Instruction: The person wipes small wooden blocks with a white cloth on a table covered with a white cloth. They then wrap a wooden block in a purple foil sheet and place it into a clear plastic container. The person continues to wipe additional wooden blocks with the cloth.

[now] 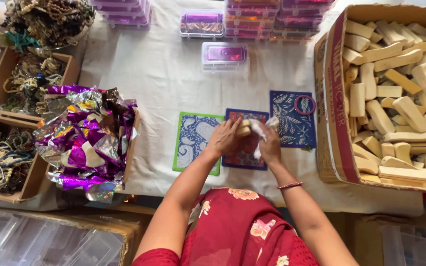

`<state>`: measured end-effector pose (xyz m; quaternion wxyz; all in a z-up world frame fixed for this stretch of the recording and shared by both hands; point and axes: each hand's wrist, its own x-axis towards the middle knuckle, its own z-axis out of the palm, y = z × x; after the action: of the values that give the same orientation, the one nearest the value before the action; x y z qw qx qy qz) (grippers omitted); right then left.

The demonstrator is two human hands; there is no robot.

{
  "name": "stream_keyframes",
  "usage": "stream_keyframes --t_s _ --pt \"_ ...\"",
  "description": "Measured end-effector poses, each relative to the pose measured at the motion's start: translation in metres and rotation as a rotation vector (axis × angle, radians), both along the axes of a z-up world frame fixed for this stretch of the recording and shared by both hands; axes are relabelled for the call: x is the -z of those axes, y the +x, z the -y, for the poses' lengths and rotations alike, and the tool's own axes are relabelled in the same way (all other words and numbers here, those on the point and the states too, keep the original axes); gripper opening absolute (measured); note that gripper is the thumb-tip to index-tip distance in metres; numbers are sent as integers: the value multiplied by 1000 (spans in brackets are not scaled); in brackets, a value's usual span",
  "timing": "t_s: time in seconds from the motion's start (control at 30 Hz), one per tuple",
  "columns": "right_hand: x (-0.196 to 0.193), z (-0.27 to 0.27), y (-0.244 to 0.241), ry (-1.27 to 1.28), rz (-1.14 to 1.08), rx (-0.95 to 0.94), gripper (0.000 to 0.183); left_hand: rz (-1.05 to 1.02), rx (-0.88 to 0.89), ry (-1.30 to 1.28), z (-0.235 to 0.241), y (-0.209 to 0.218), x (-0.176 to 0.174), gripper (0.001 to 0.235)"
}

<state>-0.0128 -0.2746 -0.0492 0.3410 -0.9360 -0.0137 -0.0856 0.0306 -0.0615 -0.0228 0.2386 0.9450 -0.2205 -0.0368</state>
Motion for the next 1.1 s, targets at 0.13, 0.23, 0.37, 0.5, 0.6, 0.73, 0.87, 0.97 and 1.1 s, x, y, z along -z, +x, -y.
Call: stream_keyframes --t_s 0.13,0.23,0.37,0.5,0.6,0.73,0.87,0.97,1.1 --pt "-58 -39 -12 295 69 104 48 -436 -230 -630 27 2 33 57" --pt "-129 -79 -18 97 310 -79 46 -1062 -326 -1407 30 -17 8 50" --pt "-121 -62 22 -64 312 -81 36 -1188 -315 -1389 20 -17 10 45" --pt "-112 -52 46 293 -119 183 24 -1173 -325 -1361 7 -18 14 48" --pt "-145 -75 23 221 264 -53 26 -1194 -395 -1500 3 -15 -12 47" --pt "-163 -102 8 -65 599 -325 25 -1274 -360 -1651 0 -21 -1 47" --pt "-133 -79 46 -84 247 -102 26 -1175 -324 -1431 -6 -17 -22 50" --pt "-125 -63 57 53 1 49 30 -1168 -355 -1351 -15 -22 -6 51" --pt "-133 -80 34 96 339 -87 32 -1268 -413 -1714 -25 -13 -23 53"
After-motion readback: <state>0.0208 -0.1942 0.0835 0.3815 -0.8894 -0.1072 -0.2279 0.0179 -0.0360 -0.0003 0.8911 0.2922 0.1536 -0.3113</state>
